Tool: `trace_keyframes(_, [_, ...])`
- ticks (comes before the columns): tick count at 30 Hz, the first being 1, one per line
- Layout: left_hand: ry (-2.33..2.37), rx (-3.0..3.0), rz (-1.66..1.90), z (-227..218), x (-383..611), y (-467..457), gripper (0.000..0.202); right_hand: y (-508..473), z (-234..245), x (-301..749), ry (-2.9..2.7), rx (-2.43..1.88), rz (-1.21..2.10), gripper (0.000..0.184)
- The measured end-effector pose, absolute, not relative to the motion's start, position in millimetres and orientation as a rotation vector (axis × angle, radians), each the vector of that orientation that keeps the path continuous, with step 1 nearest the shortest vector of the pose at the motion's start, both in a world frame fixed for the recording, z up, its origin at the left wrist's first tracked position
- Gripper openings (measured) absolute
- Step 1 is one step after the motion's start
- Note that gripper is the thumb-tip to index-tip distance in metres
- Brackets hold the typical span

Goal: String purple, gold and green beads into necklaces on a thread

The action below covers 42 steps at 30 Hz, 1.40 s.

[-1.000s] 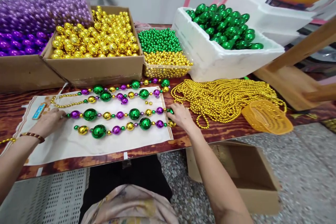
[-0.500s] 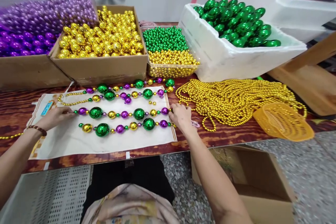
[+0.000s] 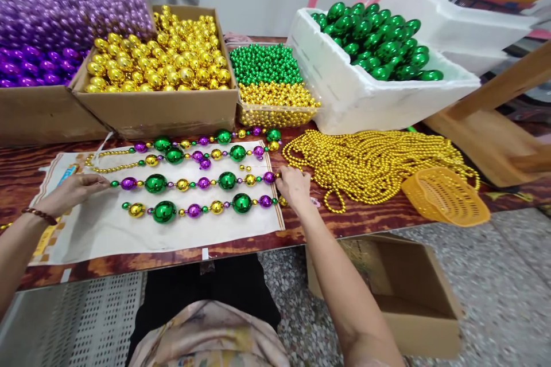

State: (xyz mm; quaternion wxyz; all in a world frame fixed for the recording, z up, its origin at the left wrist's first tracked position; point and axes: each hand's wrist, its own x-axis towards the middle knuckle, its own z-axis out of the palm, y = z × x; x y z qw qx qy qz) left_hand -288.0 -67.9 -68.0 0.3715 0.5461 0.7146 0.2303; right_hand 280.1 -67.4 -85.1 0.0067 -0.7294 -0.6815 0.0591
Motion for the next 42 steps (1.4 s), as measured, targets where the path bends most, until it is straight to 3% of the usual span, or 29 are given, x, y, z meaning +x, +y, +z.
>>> trace_keyframes(3, [1.843, 1.453, 0.444, -58, -283, -71, 0.056, -67, -85, 282, -2.052, -2.241, 0.214, 0.029])
trace_keyframes(11, [1.794, 1.318, 0.714, -54, -271, -77, 0.057, -62, -89, 291, -1.763, -2.154, 0.266, 0.027])
trace_keyframes(21, [1.525, 1.003, 1.2, -42, -269, -66, 0.036, -55, -79, 293, -1.491, -1.955, 0.397, 0.021])
trace_keyframes(27, [1.439, 0.895, 1.346, -23, -256, -54, 0.013, -40, -78, 293, -1.326, -1.824, 0.512, 0.022])
trace_keyframes(42, [1.348, 0.744, 1.45, -23, -251, -13, 0.012, 34, -87, 294, -1.169, -1.714, 0.674, 0.026])
